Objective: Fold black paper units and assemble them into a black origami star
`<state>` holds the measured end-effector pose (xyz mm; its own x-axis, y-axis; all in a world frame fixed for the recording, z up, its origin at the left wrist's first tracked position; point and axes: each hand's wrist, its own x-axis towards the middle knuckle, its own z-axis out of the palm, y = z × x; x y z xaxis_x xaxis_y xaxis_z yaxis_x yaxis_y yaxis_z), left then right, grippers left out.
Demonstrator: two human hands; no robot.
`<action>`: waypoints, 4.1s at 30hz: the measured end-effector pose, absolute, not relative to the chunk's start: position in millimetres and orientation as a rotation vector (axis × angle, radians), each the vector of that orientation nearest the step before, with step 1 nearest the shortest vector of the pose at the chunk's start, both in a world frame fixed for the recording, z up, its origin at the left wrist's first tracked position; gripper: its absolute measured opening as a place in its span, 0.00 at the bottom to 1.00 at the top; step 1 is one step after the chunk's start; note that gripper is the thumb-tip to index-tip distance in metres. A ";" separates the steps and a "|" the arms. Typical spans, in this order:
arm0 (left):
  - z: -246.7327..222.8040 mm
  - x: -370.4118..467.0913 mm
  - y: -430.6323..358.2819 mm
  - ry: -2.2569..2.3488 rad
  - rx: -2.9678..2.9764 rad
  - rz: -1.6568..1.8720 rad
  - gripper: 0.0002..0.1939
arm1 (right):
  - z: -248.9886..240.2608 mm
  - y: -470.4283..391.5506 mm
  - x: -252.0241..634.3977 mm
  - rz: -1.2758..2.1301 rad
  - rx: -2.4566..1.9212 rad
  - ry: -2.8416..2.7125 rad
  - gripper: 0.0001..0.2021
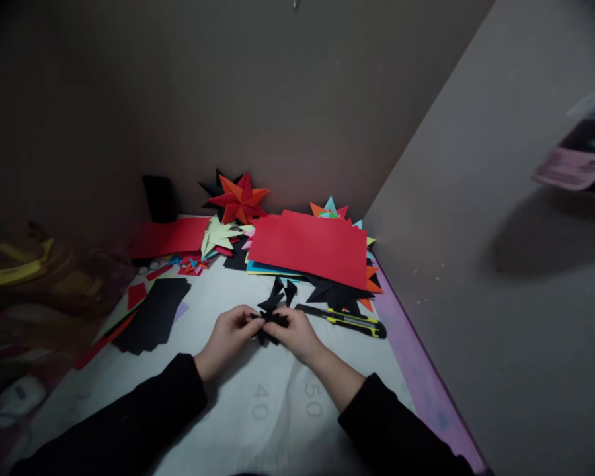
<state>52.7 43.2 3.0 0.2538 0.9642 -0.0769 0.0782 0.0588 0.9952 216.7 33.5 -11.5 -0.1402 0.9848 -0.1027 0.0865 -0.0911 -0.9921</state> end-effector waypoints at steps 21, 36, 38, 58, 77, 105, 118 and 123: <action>6.7 51.5 22.8 1.077 1.272 0.937 0.11 | -10.9 19.0 222.2 1.561 -1.117 -1.223 0.13; -0.5 70.1 69.9 1.464 2.259 0.710 0.03 | -14.2 41.9 235.4 1.186 -1.046 -0.704 0.12; -0.6 68.2 69.0 1.415 2.231 0.735 0.03 | -15.5 40.2 235.2 1.206 -1.051 -0.731 0.12; 14.2 17.3 42.9 1.309 1.812 1.015 0.07 | -5.3 31.8 212.4 1.419 -1.274 -1.123 0.13; 7.4 37.7 39.0 1.225 1.565 1.179 0.05 | -22.3 32.4 218.8 1.240 -1.226 -1.060 0.12; 6.1 34.3 26.8 1.011 1.336 1.144 0.14 | -14.1 25.9 221.2 1.634 -1.016 -0.999 0.12; 14.0 35.7 -3.1 0.820 0.806 1.171 0.16 | 1.7 3.9 200.7 1.194 -1.056 -1.563 0.09; 7.0 31.9 -0.3 0.790 0.674 1.168 0.18 | -6.7 8.3 198.1 1.219 -1.061 -1.494 0.08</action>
